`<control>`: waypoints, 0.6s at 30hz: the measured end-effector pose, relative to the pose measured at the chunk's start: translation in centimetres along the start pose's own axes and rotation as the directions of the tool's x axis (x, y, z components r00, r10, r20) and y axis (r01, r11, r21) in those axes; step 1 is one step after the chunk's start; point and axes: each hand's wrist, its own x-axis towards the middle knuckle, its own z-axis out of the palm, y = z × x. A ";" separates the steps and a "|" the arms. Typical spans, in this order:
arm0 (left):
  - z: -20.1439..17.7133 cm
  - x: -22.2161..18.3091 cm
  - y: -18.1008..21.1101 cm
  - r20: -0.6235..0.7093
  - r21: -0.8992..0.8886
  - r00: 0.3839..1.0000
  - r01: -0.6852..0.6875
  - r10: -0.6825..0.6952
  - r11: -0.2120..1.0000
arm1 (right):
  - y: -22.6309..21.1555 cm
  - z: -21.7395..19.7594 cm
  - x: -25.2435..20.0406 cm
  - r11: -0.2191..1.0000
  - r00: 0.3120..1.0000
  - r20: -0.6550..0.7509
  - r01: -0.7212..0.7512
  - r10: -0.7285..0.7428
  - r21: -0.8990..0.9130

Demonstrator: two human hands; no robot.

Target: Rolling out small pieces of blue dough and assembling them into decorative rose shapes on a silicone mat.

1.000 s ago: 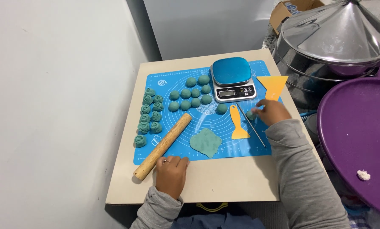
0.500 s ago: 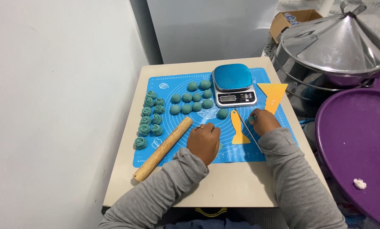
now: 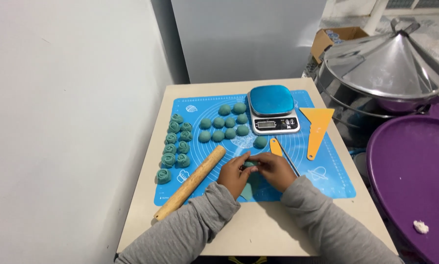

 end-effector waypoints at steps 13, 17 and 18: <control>0.0 0.0 -0.1 -0.056 -0.114 0.993 0.095 -0.102 0.989 | 1.2 -0.2 0.2 0.987 0.993 -0.077 -0.075 0.087 0.143; -0.3 -0.7 1.7 -0.046 -0.094 0.997 0.065 -0.069 0.994 | 0.9 -0.4 0.3 0.991 0.994 -0.097 -0.046 0.058 0.125; -0.6 -1.0 2.7 -0.039 -0.089 0.998 0.040 -0.044 0.995 | 0.8 -0.4 0.3 0.994 0.995 -0.100 -0.019 0.030 0.111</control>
